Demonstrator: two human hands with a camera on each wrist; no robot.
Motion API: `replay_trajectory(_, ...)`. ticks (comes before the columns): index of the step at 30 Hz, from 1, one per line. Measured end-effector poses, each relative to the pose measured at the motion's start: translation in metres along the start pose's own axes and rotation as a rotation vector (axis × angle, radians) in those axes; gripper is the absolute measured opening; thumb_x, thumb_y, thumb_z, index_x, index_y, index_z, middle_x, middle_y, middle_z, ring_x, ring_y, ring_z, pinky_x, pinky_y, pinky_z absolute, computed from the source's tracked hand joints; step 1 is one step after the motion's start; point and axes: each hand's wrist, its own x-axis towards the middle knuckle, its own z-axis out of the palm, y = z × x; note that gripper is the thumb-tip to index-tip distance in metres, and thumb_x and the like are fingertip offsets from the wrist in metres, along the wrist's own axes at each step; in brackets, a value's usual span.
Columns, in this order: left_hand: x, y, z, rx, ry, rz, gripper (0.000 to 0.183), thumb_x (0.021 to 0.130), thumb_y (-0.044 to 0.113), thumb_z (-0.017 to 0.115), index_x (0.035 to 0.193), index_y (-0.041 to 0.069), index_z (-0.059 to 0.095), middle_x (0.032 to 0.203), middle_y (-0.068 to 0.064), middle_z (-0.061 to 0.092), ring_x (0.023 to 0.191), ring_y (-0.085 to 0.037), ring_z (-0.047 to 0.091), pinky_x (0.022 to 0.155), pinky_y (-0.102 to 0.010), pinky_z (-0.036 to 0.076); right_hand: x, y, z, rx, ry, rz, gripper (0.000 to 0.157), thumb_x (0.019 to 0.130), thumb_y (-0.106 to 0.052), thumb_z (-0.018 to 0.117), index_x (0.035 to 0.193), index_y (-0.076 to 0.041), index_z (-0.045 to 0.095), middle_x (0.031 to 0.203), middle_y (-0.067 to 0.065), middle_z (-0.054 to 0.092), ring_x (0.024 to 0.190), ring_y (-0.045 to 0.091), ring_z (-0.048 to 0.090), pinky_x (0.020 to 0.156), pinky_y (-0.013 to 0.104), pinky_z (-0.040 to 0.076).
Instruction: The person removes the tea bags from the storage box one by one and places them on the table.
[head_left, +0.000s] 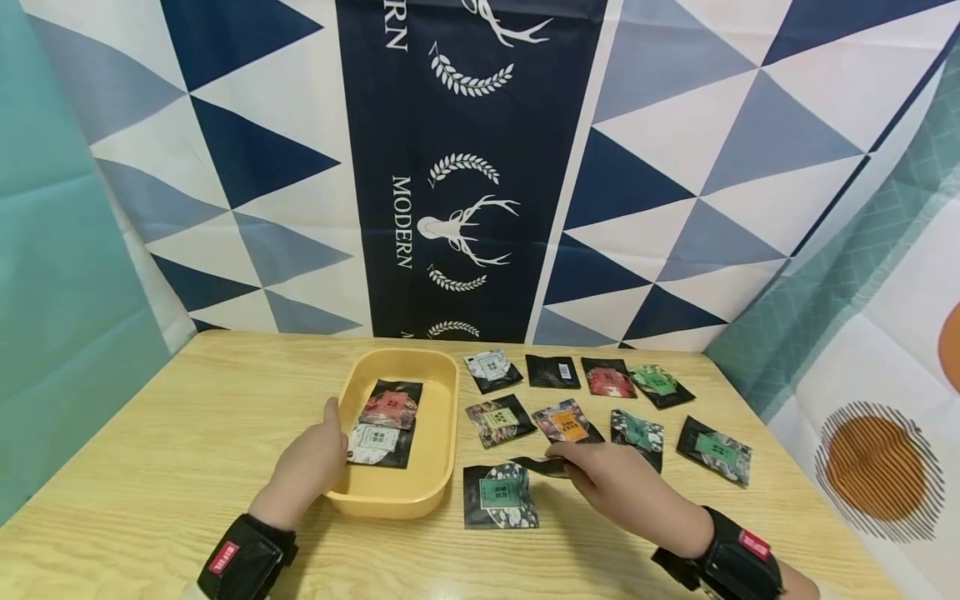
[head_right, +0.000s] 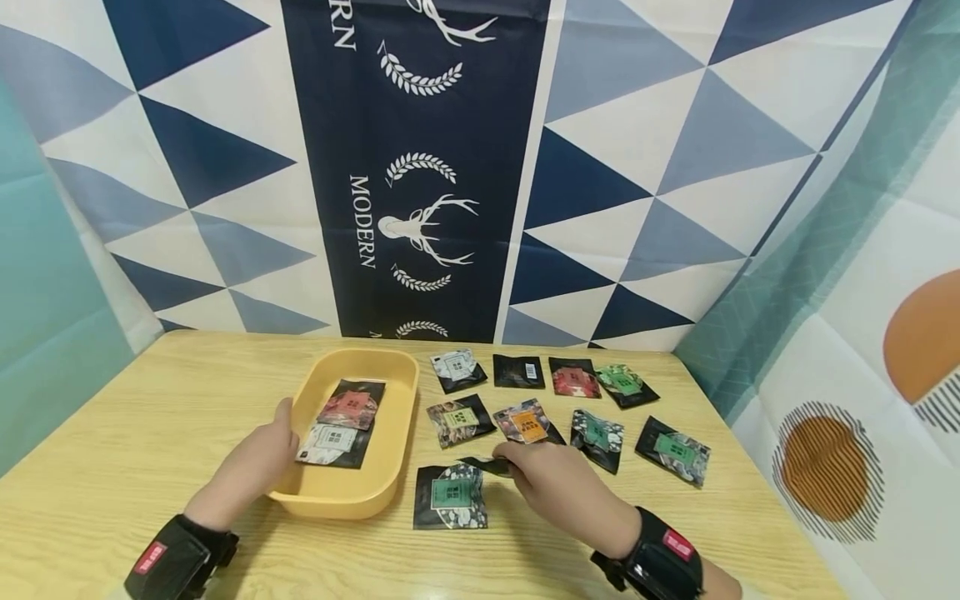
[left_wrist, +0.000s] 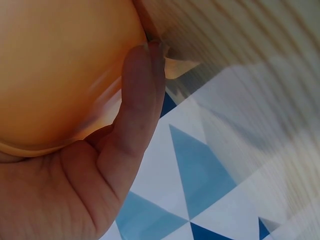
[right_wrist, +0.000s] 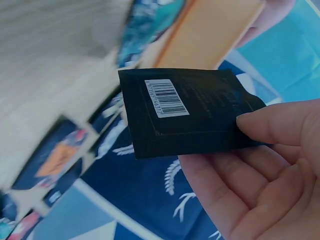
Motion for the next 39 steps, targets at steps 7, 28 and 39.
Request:
replay_trajectory(7,0.0,0.001,-0.002,-0.002,-0.02,-0.012,0.059,0.096,0.01,0.035,0.142,-0.016,0.009,0.05,-0.001,0.041,0.042,-0.012,0.035,0.04,-0.024,0.024,-0.016,0.008,0.008,-0.151,0.031,0.016,0.021,0.083,-0.008,0.066,0.103,-0.014,0.066,0.08,-0.002,0.069,0.057,0.002,0.056,0.047,0.018,0.035)
replay_trajectory(28,0.0,0.0,-0.002,0.013,-0.021,0.006,0.059,0.096,0.01,0.036,0.141,-0.017,0.009,0.051,-0.004,0.047,0.042,-0.013,0.04,0.039,-0.025,0.026,-0.034,0.014,0.031,-0.233,-0.077,-0.053,0.026,0.078,-0.013,0.071,0.103,-0.018,0.066,0.092,-0.004,0.065,0.072,0.008,0.061,0.051,0.019,0.039)
replay_trajectory(39,0.0,0.0,-0.001,0.009,-0.01,0.005,0.058,0.096,0.01,0.036,0.14,-0.017,0.011,0.052,-0.004,0.047,0.043,-0.014,0.041,0.04,-0.025,0.026,-0.037,0.015,0.036,-0.112,-0.171,-0.043,0.031,0.074,-0.022,0.075,0.103,-0.019,0.064,0.092,-0.004,0.058,0.071,0.003,0.056,0.053,0.02,0.041)
